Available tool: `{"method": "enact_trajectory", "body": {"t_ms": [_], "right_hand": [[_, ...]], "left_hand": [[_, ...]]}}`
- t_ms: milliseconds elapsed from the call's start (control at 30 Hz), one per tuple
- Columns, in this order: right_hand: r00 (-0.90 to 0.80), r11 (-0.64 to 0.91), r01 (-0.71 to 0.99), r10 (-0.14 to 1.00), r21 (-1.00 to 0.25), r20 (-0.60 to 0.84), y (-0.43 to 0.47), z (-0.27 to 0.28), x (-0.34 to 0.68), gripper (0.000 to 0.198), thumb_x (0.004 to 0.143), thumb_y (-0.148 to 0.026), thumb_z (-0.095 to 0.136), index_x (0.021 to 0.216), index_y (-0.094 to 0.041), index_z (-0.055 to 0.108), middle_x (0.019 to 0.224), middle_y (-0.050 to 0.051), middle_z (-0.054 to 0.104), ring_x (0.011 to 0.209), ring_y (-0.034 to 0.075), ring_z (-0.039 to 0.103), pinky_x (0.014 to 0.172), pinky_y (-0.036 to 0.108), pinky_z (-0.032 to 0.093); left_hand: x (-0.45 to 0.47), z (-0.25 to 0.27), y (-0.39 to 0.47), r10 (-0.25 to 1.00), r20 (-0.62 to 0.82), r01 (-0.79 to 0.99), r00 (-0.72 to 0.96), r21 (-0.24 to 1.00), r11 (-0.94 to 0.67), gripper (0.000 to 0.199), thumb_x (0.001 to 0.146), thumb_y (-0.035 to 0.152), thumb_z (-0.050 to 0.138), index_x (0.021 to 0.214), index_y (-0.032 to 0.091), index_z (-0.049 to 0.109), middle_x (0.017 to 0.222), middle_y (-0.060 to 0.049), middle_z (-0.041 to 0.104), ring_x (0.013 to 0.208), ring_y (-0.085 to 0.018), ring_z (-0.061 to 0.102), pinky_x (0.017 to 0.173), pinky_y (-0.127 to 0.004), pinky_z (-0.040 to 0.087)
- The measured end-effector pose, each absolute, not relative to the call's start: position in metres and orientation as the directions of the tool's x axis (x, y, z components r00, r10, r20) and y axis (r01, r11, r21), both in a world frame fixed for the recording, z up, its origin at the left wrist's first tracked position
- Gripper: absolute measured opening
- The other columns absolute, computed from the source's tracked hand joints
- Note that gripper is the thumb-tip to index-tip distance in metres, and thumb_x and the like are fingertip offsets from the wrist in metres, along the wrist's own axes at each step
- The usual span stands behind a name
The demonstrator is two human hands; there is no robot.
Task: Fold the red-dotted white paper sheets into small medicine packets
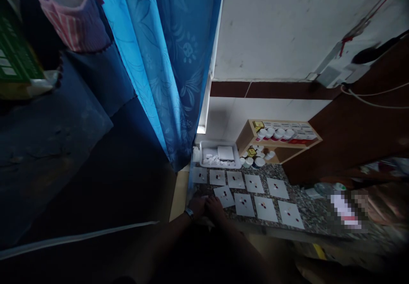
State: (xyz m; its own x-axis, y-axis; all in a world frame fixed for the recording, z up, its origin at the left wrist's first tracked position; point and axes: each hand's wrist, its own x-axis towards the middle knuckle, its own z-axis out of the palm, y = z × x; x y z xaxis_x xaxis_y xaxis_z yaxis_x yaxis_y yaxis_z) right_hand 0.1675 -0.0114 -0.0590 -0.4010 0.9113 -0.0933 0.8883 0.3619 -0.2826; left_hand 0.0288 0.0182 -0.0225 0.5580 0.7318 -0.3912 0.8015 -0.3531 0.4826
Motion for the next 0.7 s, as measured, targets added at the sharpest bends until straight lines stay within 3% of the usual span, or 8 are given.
{"method": "enact_trajectory", "body": {"t_ms": [133, 233, 367, 700], "right_hand": [[-0.323, 0.244, 0.904, 0.928, -0.35, -0.186, -0.006, -0.057, 0.164, 0.022, 0.082, -0.017, 0.049, 0.097, -0.021, 0.064, 0.099, 0.009, 0.062, 0.094, 0.02, 0.052, 0.079, 0.03, 0.036], [-0.278, 0.167, 0.897, 0.933, -0.41, -0.227, -0.003, -0.058, 0.166, 0.023, 0.082, -0.018, 0.048, 0.096, -0.022, 0.065, 0.097, 0.007, 0.062, 0.093, 0.018, 0.052, 0.076, 0.026, 0.037], [-0.208, 0.08, 0.887, 0.949, -0.455, -0.237, -0.004, -0.058, 0.168, 0.022, 0.083, -0.023, 0.047, 0.096, -0.024, 0.065, 0.098, 0.005, 0.061, 0.092, 0.016, 0.052, 0.073, 0.023, 0.036], [-0.105, -0.068, 0.896, 0.928, -0.439, -0.358, 0.007, -0.056, 0.168, 0.02, 0.082, -0.027, 0.048, 0.089, -0.017, 0.064, 0.09, 0.007, 0.065, 0.085, 0.017, 0.056, 0.069, 0.023, 0.033]], "left_hand": [[0.021, -0.022, 0.017, 0.746, -0.295, 0.743, 0.597, 0.555, -0.374, 0.031, 0.084, 0.023, 0.043, 0.112, 0.018, 0.053, 0.107, -0.01, 0.06, 0.098, -0.022, 0.054, 0.084, -0.033, 0.04], [0.019, -0.025, 0.018, 0.755, -0.317, 0.765, 0.574, 0.537, -0.357, 0.026, 0.084, 0.024, 0.042, 0.103, 0.016, 0.059, 0.102, -0.01, 0.06, 0.095, -0.021, 0.054, 0.08, -0.031, 0.04], [0.024, -0.03, 0.023, 0.813, -0.4, 0.856, 0.424, 0.469, -0.215, 0.026, 0.086, 0.021, 0.038, 0.087, 0.013, 0.063, 0.094, -0.01, 0.061, 0.088, -0.019, 0.055, 0.074, -0.027, 0.039], [0.031, -0.033, 0.03, 0.875, -0.414, 0.849, 0.25, 0.529, 0.008, 0.018, 0.08, 0.021, 0.049, 0.093, 0.015, 0.06, 0.095, -0.006, 0.062, 0.086, -0.015, 0.053, 0.072, -0.023, 0.037]]}}
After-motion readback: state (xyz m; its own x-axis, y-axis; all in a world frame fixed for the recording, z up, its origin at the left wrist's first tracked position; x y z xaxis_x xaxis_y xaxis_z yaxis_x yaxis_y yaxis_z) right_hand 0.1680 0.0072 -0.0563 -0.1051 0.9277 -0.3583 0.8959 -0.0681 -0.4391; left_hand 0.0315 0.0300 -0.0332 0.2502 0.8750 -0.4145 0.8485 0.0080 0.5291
